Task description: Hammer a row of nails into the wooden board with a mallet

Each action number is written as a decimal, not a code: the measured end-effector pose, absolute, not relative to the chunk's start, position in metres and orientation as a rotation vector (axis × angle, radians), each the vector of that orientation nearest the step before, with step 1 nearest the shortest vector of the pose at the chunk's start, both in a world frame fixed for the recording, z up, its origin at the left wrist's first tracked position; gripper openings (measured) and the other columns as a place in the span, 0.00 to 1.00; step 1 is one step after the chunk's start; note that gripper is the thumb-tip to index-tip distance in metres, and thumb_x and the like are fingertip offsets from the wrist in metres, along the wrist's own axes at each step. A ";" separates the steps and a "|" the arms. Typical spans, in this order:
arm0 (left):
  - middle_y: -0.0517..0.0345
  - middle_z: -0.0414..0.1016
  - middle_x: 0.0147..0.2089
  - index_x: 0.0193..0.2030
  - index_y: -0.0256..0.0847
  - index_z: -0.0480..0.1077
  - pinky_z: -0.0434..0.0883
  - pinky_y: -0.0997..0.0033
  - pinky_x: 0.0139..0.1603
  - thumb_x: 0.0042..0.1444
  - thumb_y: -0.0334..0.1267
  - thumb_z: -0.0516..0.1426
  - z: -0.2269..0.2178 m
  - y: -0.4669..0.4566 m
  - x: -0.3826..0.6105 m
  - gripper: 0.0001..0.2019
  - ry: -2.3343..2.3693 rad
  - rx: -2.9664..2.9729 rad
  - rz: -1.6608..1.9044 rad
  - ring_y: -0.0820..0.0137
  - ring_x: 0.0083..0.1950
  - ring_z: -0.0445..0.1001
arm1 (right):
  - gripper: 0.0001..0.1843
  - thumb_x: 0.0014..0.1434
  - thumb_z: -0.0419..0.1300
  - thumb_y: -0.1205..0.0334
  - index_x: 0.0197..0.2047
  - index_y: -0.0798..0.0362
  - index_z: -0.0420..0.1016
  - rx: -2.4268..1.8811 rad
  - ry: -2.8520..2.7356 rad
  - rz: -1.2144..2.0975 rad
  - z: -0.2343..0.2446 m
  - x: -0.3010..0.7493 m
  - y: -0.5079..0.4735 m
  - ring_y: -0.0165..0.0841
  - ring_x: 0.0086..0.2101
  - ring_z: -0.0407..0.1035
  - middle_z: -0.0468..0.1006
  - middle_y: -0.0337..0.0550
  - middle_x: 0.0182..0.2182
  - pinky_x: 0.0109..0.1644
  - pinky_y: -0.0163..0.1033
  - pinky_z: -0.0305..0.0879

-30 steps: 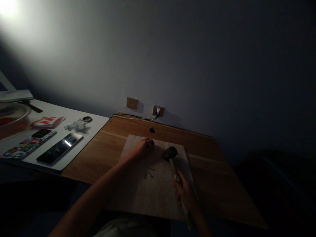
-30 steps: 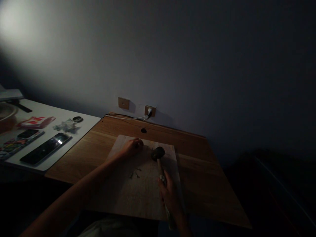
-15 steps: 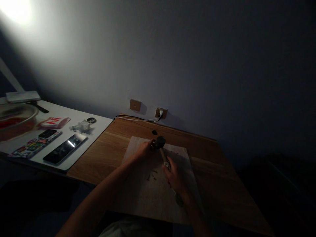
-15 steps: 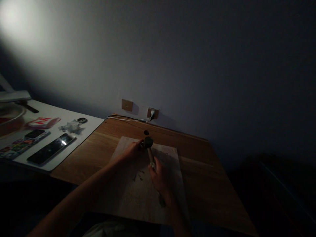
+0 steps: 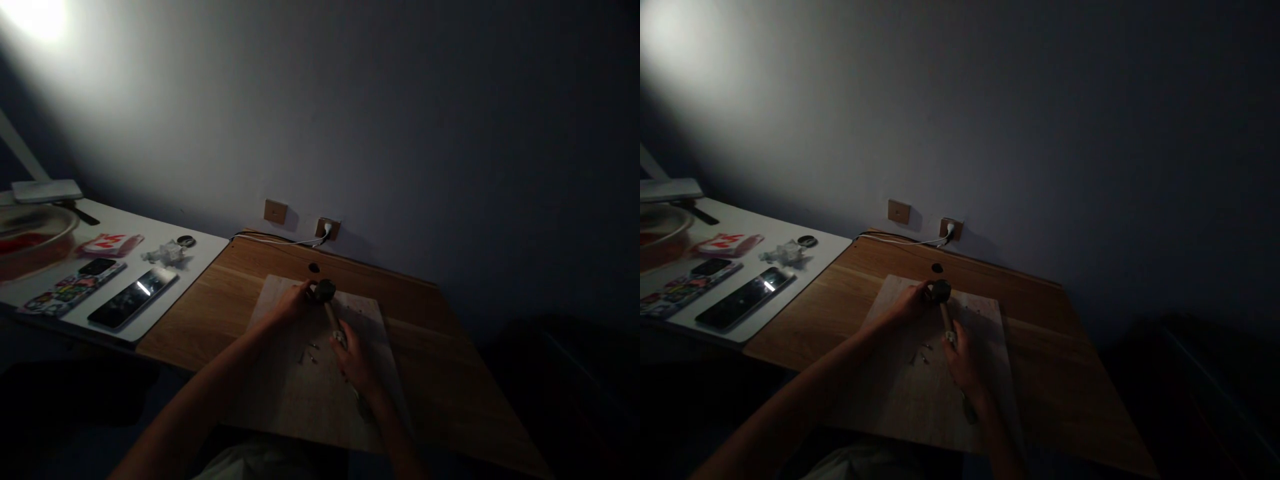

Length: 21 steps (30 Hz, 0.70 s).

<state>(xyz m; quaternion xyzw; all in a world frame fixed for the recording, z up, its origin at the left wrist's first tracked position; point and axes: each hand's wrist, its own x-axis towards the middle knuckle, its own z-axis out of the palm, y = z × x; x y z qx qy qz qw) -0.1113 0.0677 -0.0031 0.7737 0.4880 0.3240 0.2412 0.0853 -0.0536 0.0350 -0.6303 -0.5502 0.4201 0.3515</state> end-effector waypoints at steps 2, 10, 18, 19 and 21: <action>0.56 0.80 0.42 0.61 0.39 0.67 0.70 0.74 0.39 0.55 0.29 0.60 0.001 0.066 -0.113 0.25 1.328 2.114 0.871 0.69 0.39 0.78 | 0.37 0.57 0.59 0.45 0.65 0.54 0.68 -1.639 -1.415 1.139 0.039 0.086 -0.057 0.29 0.18 0.62 0.72 0.36 0.25 0.17 0.32 0.56; 0.54 0.76 0.43 0.44 0.42 0.73 0.70 0.73 0.40 0.54 0.32 0.61 0.041 0.017 -0.122 0.10 0.926 2.543 0.399 0.68 0.40 0.76 | 0.41 0.56 0.60 0.42 0.67 0.56 0.63 -1.679 -1.310 1.224 0.033 0.114 -0.093 0.25 0.13 0.54 0.61 0.25 0.18 0.13 0.28 0.49; 0.56 0.77 0.36 0.36 0.42 0.76 0.69 0.73 0.36 0.54 0.28 0.61 0.062 0.002 -0.105 0.06 0.760 2.689 0.116 0.68 0.35 0.75 | 0.49 0.52 0.60 0.38 0.69 0.58 0.60 -1.698 -1.207 1.301 0.024 0.118 -0.105 0.27 0.13 0.53 0.58 0.24 0.14 0.13 0.29 0.48; 0.56 0.77 0.36 0.34 0.41 0.76 0.69 0.74 0.37 0.54 0.27 0.60 0.061 0.006 -0.107 0.06 0.767 2.664 0.161 0.69 0.35 0.75 | 0.49 0.52 0.60 0.37 0.69 0.59 0.60 -1.690 -1.196 1.300 0.023 0.118 -0.105 0.27 0.13 0.52 0.58 0.24 0.13 0.13 0.29 0.48; 0.56 0.78 0.37 0.34 0.40 0.77 0.69 0.76 0.39 0.55 0.26 0.59 0.055 0.017 -0.112 0.07 0.842 2.577 0.326 0.71 0.36 0.75 | 0.49 0.54 0.60 0.37 0.70 0.60 0.59 -1.666 -1.180 1.294 0.021 0.119 -0.105 0.27 0.13 0.51 0.57 0.23 0.13 0.13 0.30 0.48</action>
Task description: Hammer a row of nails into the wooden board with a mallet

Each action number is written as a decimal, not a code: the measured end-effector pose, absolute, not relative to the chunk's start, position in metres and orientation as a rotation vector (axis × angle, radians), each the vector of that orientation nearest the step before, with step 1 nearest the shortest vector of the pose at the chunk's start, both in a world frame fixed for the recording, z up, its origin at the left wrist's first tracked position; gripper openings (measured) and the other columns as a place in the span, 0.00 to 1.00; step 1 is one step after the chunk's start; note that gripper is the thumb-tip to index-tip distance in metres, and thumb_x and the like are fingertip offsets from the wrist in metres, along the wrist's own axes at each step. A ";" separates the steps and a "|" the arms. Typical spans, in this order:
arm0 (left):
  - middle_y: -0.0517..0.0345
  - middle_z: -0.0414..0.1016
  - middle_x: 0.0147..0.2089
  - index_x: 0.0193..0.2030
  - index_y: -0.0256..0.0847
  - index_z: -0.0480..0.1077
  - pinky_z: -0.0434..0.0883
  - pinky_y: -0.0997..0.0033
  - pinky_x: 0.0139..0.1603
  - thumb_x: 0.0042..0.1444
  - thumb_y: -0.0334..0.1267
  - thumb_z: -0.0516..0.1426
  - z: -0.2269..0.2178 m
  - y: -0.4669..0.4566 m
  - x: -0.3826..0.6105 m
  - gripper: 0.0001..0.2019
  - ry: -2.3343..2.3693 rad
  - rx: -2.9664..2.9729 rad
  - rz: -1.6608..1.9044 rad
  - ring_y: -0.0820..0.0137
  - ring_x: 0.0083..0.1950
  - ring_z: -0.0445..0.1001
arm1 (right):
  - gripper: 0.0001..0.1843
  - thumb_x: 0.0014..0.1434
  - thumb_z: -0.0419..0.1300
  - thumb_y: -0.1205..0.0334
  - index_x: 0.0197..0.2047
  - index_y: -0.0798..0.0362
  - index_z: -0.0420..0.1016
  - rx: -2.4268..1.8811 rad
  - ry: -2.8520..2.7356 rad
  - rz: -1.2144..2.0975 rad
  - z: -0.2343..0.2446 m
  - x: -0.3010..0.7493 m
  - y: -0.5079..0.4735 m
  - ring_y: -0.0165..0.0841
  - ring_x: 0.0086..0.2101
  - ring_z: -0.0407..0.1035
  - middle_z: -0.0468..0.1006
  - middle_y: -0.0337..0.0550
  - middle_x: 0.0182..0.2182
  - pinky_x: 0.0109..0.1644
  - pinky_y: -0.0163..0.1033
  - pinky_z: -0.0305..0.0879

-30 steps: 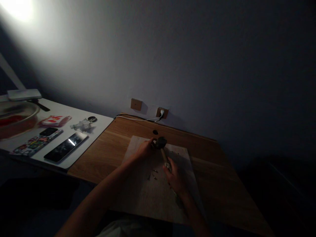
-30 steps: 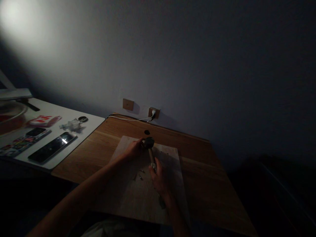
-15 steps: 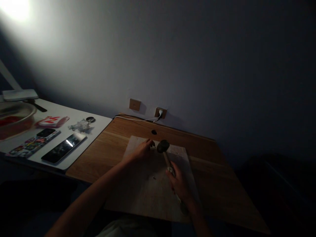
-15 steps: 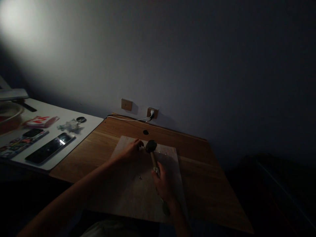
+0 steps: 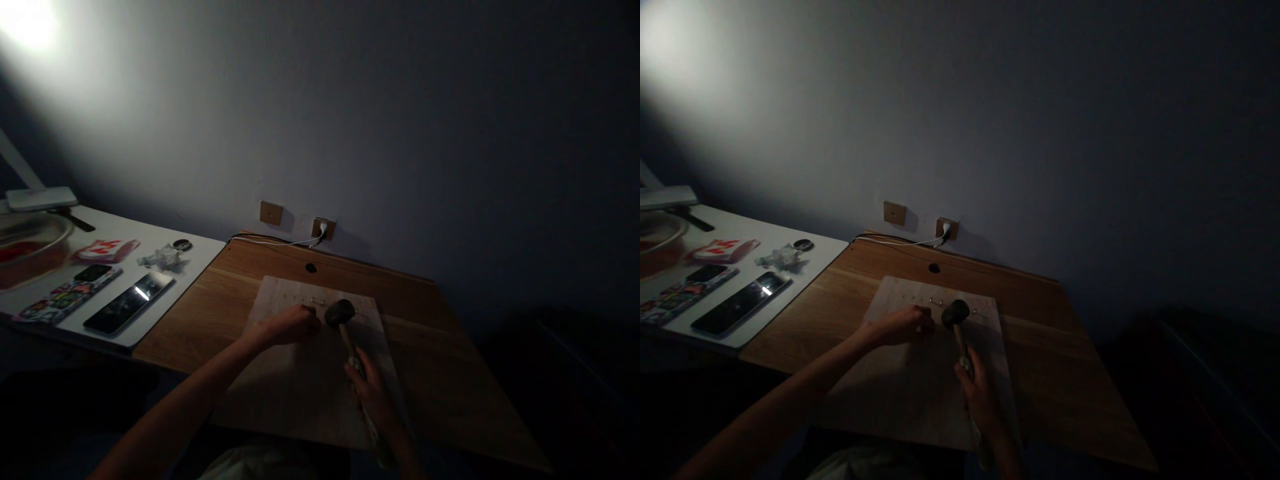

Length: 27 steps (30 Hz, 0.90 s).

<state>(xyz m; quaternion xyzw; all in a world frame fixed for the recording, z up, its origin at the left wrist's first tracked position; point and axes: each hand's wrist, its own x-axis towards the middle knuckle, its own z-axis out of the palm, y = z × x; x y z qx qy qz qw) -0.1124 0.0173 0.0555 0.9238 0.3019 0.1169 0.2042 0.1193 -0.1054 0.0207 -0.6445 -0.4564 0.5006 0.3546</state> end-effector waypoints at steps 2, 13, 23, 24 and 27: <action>0.56 0.79 0.40 0.39 0.40 0.79 0.70 0.76 0.42 0.56 0.25 0.57 0.049 0.031 -0.119 0.10 0.988 2.447 0.559 0.71 0.38 0.77 | 0.49 0.55 0.61 0.37 0.70 0.60 0.58 -1.647 -1.165 1.302 0.017 0.121 -0.106 0.27 0.13 0.52 0.58 0.24 0.13 0.13 0.30 0.48; 0.50 0.83 0.43 0.43 0.39 0.80 0.73 0.72 0.47 0.58 0.26 0.55 0.011 0.058 -0.128 0.14 1.455 2.178 0.939 0.66 0.43 0.79 | 0.45 0.57 0.59 0.39 0.70 0.57 0.60 -1.649 -1.186 1.283 0.017 0.121 -0.104 0.27 0.14 0.54 0.62 0.26 0.16 0.13 0.30 0.51; 0.50 0.83 0.42 0.44 0.39 0.80 0.72 0.70 0.47 0.59 0.26 0.55 -0.008 0.065 -0.129 0.13 1.402 2.324 0.962 0.67 0.41 0.79 | 0.46 0.56 0.59 0.39 0.70 0.57 0.59 -1.644 -1.188 1.311 0.020 0.120 -0.105 0.26 0.13 0.53 0.60 0.25 0.15 0.13 0.29 0.50; 0.50 0.82 0.42 0.43 0.39 0.80 0.71 0.69 0.49 0.59 0.26 0.56 -0.007 0.064 -0.129 0.12 1.414 2.357 0.936 0.66 0.42 0.79 | 0.46 0.56 0.59 0.39 0.70 0.57 0.59 -1.646 -1.183 1.306 0.021 0.120 -0.105 0.26 0.13 0.53 0.60 0.25 0.15 0.13 0.29 0.50; 0.51 0.82 0.41 0.42 0.40 0.79 0.70 0.67 0.50 0.59 0.27 0.57 -0.002 0.061 -0.128 0.10 1.413 2.429 0.872 0.66 0.43 0.78 | 0.45 0.56 0.59 0.39 0.69 0.56 0.60 -1.658 -1.176 1.296 0.021 0.120 -0.105 0.26 0.13 0.53 0.62 0.26 0.17 0.13 0.29 0.51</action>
